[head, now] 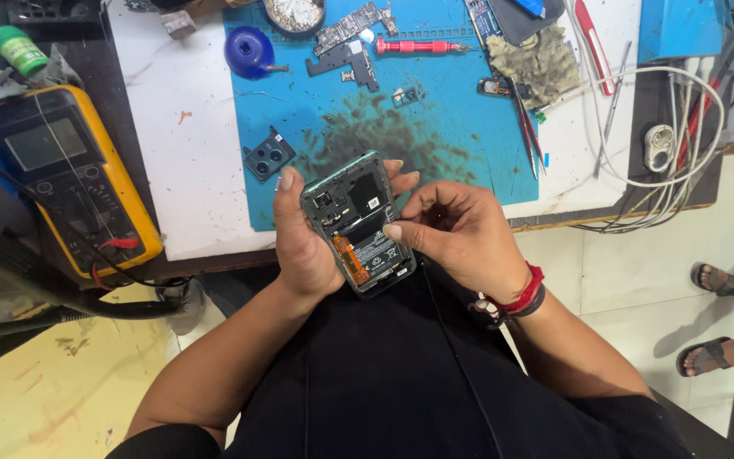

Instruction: The person disassembles a smartphone using a screwdriver and a prying tool. They remove the back cover, unscrew internal components, and separate the screen assembly from the frame.

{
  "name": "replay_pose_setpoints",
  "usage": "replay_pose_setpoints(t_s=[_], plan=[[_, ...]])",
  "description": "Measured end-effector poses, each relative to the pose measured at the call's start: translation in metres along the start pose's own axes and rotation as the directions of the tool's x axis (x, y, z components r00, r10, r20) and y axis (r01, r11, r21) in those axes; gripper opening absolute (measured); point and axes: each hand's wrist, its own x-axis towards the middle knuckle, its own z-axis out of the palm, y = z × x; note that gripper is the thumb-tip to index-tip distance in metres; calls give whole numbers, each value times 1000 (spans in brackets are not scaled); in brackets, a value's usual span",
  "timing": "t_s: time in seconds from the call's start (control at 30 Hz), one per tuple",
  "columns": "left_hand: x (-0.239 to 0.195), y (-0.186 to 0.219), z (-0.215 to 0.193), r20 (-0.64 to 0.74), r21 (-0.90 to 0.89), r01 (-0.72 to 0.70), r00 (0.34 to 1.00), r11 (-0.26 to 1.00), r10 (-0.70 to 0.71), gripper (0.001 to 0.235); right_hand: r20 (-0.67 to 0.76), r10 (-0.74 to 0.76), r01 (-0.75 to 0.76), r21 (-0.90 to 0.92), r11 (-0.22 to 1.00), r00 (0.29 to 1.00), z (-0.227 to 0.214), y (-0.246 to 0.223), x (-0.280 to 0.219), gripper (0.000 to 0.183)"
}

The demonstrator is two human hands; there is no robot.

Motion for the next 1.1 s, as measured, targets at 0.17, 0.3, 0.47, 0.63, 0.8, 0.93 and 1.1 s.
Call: replay_pose_setpoints(t_s=[0.17, 0.3, 0.47, 0.63, 0.8, 0.93, 1.1], plan=[[5, 6, 6, 19, 54, -33, 999, 998, 32, 86, 38, 77, -79, 50, 996, 996, -7, -2, 3, 15], [9, 10, 9, 2, 136, -101, 995, 986, 101, 71, 89, 106, -117, 129, 985, 990, -12, -5, 8, 18], [10, 9, 9, 120, 116, -106, 988, 987, 92, 66, 79, 108, -121, 185, 975, 991, -14, -10, 13, 17], [9, 6, 9, 80, 94, -57, 996, 994, 50, 68, 24, 136, -138, 177, 974, 990, -14, -13, 14, 16], [13, 4, 7, 36, 105, -50, 998, 993, 46, 68, 7, 181, -178, 238, 955, 983, -13, -11, 16, 17], [16, 2, 5, -9, 80, -23, 1000, 997, 23, 68, 21, 138, -139, 251, 958, 990, -13, -9, 18, 18], [17, 0, 2, -32, 57, -19, 999, 998, 21, 66, -43, 131, -118, 226, 967, 990, -13, -14, 23, 19]])
